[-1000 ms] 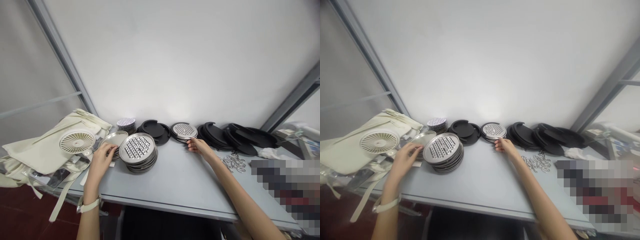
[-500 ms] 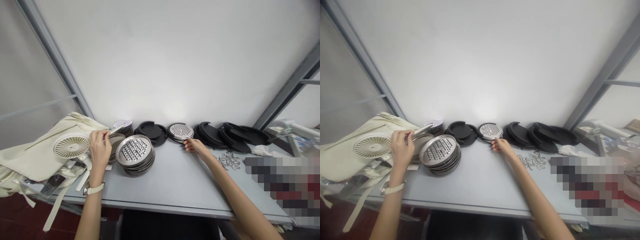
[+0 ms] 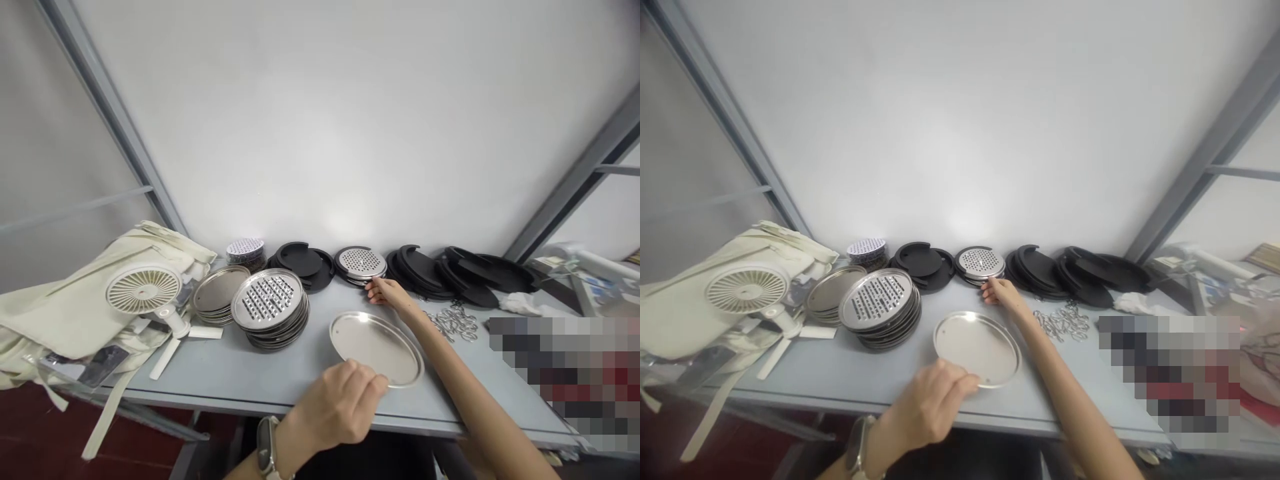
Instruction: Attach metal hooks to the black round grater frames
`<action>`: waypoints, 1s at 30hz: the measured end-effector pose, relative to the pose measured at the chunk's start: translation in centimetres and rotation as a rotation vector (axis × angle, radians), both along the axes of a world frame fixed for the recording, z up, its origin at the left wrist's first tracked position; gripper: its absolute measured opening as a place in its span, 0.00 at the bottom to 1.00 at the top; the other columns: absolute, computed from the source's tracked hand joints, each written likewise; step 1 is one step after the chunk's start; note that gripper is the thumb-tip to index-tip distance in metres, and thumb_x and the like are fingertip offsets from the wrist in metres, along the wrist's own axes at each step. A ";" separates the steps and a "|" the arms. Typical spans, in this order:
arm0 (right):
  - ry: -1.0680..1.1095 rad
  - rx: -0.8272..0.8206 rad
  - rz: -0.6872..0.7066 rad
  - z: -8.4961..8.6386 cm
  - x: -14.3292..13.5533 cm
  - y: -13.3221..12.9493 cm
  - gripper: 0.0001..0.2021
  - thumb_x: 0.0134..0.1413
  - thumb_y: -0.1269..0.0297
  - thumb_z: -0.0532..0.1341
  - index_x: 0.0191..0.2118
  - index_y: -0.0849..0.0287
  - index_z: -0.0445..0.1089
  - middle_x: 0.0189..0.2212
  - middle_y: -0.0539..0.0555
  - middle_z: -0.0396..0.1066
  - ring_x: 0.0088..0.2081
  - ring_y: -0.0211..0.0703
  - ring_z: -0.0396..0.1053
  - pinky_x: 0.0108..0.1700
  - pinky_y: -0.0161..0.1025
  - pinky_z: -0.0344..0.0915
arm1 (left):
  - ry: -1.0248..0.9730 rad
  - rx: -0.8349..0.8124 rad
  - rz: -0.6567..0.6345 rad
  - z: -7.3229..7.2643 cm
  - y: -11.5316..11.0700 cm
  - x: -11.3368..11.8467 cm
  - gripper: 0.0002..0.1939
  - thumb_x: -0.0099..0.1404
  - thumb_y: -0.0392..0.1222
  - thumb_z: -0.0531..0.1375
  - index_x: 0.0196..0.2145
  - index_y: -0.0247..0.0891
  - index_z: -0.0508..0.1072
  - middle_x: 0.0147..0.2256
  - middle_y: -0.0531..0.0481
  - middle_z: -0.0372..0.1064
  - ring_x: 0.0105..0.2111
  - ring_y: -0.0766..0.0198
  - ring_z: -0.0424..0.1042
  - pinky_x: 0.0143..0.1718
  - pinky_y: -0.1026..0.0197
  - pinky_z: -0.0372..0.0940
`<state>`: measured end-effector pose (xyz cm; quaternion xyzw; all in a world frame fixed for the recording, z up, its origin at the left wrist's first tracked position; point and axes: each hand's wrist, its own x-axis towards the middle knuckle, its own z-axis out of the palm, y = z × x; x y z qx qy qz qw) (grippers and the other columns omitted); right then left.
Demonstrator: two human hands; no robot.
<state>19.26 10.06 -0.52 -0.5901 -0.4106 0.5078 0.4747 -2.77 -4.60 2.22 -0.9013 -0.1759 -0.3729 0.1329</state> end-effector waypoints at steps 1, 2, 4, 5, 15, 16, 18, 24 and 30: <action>-0.006 0.001 0.002 0.0 0.0 0.0 0.17 0.62 0.63 0.53 0.24 0.64 0.68 0.16 0.52 0.69 0.16 0.31 0.65 0.22 0.27 0.65 | 0.054 -0.004 0.013 -0.7 0.0 0.4 0.07 0.67 0.32 0.48 0.37 0.31 0.66 0.27 0.50 0.63 0.26 0.65 0.62 0.26 0.63 0.57; -0.013 0.003 0.004 0.0 0.0 0.0 0.17 0.62 0.63 0.53 0.24 0.64 0.69 0.16 0.52 0.69 0.16 0.31 0.65 0.22 0.27 0.65 | 0.114 0.004 0.018 -1.1 0.1 0.6 0.05 0.67 0.31 0.50 0.35 0.32 0.65 0.26 0.51 0.61 0.26 0.65 0.62 0.25 0.63 0.56; -0.025 0.005 0.009 -0.2 0.1 0.1 0.17 0.62 0.62 0.54 0.24 0.64 0.69 0.17 0.52 0.69 0.17 0.31 0.66 0.23 0.27 0.66 | 0.253 -0.015 0.022 -1.4 0.2 0.5 0.05 0.66 0.29 0.50 0.32 0.33 0.63 0.25 0.52 0.59 0.26 0.65 0.62 0.24 0.63 0.56; -0.030 0.006 0.012 -0.3 0.1 0.1 0.17 0.61 0.62 0.54 0.24 0.64 0.69 0.17 0.52 0.69 0.17 0.31 0.65 0.23 0.27 0.66 | 0.336 -0.044 0.043 -1.3 0.2 0.1 0.06 0.66 0.28 0.50 0.31 0.34 0.62 0.26 0.51 0.59 0.27 0.65 0.62 0.25 0.63 0.57; -0.068 0.019 0.034 -0.6 0.0 0.4 0.17 0.62 0.63 0.53 0.24 0.64 0.68 0.17 0.52 0.68 0.17 0.31 0.66 0.23 0.27 0.66 | 0.147 -0.464 0.179 7.7 5.3 -8.0 0.09 0.68 0.38 0.51 0.43 0.39 0.68 0.42 0.49 0.68 0.44 0.64 0.67 0.48 0.59 0.62; -0.072 0.020 0.034 -0.5 0.0 0.3 0.18 0.62 0.63 0.53 0.24 0.64 0.68 0.17 0.52 0.68 0.17 0.31 0.66 0.23 0.27 0.66 | 0.072 -0.437 0.278 8.9 7.5 -9.4 0.09 0.68 0.39 0.50 0.41 0.39 0.69 0.41 0.49 0.69 0.43 0.63 0.68 0.47 0.59 0.62; -0.080 0.023 0.035 -0.4 -0.1 0.2 0.18 0.62 0.63 0.52 0.23 0.64 0.68 0.17 0.52 0.68 0.17 0.31 0.65 0.22 0.27 0.66 | 0.035 -0.391 0.502 10.5 12.7 -12.4 0.09 0.66 0.39 0.51 0.41 0.39 0.69 0.41 0.49 0.69 0.42 0.62 0.69 0.46 0.58 0.63; -0.092 0.039 0.041 -0.1 0.0 0.0 0.16 0.60 0.62 0.54 0.23 0.63 0.68 0.18 0.53 0.69 0.18 0.31 0.66 0.24 0.28 0.68 | 0.258 -0.512 0.895 9.8 23.9 -18.7 0.10 0.58 0.36 0.58 0.40 0.35 0.72 0.41 0.45 0.72 0.42 0.59 0.71 0.44 0.62 0.63; -0.108 0.039 0.050 -0.1 0.0 -0.1 0.16 0.61 0.62 0.54 0.24 0.63 0.68 0.18 0.52 0.68 0.19 0.31 0.66 0.25 0.28 0.68 | 0.297 -0.505 0.995 7.9 24.9 -18.5 0.13 0.58 0.39 0.59 0.42 0.35 0.72 0.43 0.41 0.72 0.45 0.53 0.70 0.44 0.59 0.63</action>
